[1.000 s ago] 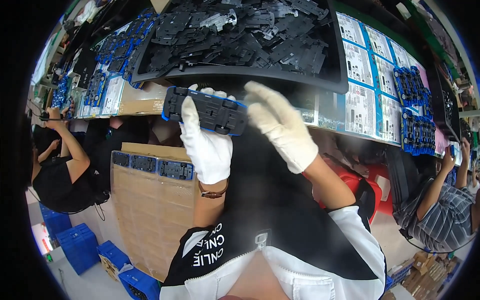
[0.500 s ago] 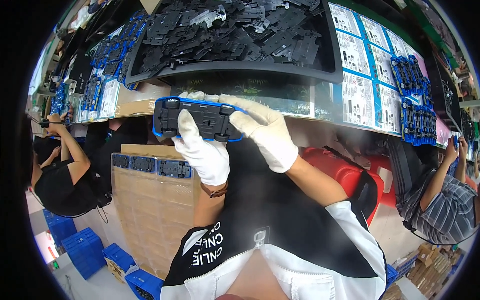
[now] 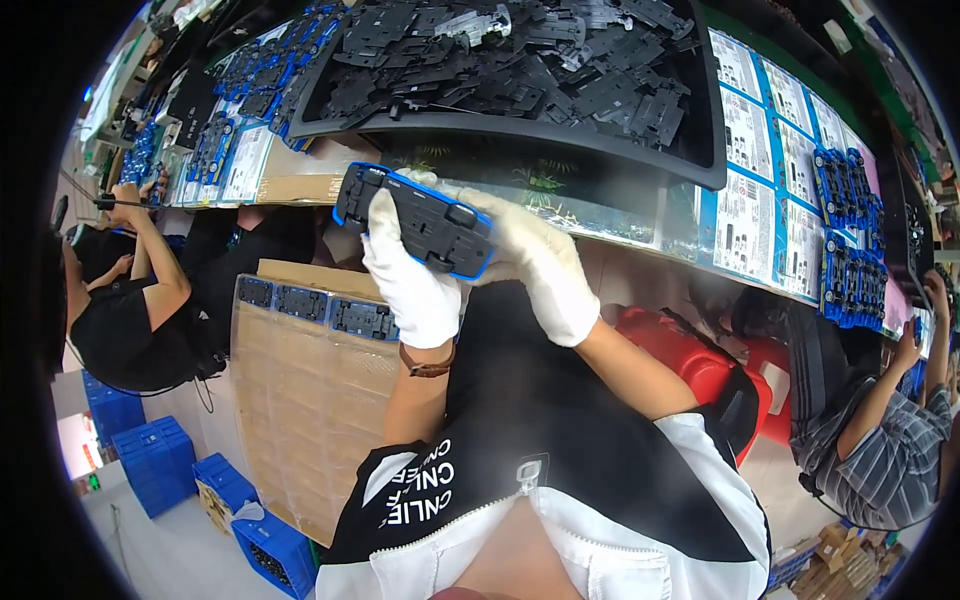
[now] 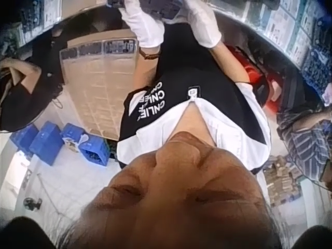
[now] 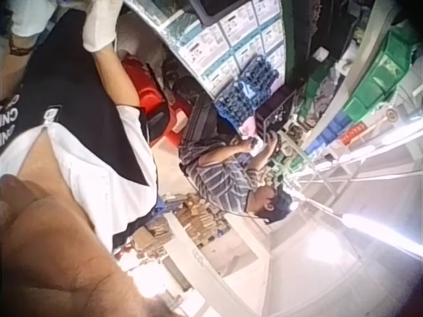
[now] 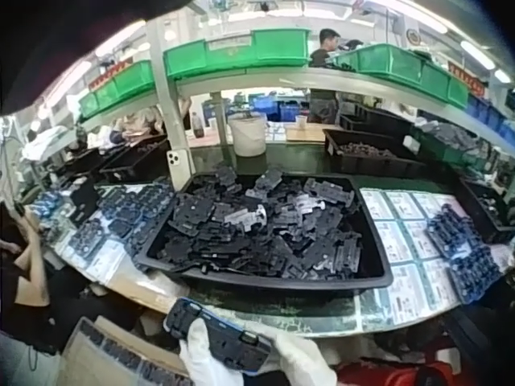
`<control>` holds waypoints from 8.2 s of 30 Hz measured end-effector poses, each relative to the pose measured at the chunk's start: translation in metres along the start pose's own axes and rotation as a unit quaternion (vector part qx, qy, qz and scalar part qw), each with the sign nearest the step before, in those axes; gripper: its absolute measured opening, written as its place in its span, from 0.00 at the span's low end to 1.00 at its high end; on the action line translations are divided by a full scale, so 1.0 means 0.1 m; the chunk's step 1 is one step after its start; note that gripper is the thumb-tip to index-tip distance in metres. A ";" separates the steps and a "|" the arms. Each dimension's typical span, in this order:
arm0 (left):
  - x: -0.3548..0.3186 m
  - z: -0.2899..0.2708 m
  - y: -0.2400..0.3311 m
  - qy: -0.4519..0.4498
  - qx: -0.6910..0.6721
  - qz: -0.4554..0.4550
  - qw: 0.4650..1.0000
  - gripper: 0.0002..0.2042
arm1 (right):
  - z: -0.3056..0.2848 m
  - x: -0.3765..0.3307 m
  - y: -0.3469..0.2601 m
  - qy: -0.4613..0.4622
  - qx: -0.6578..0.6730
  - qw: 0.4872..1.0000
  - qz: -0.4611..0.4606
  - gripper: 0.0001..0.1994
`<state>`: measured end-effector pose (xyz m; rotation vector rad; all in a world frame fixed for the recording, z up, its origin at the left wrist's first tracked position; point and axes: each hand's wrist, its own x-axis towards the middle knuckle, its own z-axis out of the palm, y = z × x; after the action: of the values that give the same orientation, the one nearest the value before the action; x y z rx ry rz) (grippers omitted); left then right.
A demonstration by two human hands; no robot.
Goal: The person assembles toy cars by picking up a car body, taking a base piece from a tray, attaching the base onto the car body by hand, and placing the assembled toy car into a packaging tray.
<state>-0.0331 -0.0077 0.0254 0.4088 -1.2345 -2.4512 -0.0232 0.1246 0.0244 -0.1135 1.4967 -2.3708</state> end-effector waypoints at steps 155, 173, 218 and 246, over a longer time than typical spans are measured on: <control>-0.24 0.19 0.00 -0.089 -0.163 -0.202 0.962 0.39 | -1.26 0.91 -1.60 -0.031 -0.902 0.402 -0.158 0.15; -0.39 0.34 -0.23 -0.064 0.448 0.264 0.851 0.39 | -0.05 -0.31 -0.80 0.137 -0.662 0.629 -0.383 0.22; -0.53 0.31 -0.23 -0.082 -0.043 -0.026 0.995 0.28 | -0.15 -0.51 -0.16 0.092 0.061 0.993 -0.033 0.29; -0.42 0.17 -0.02 0.008 0.026 -0.007 1.000 0.20 | -0.01 -0.44 0.09 0.038 0.076 0.996 -0.011 0.37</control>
<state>-0.0029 0.0242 0.0369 0.4516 -1.2966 -2.4274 0.0197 0.1359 0.0213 -0.0033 1.3469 -2.5227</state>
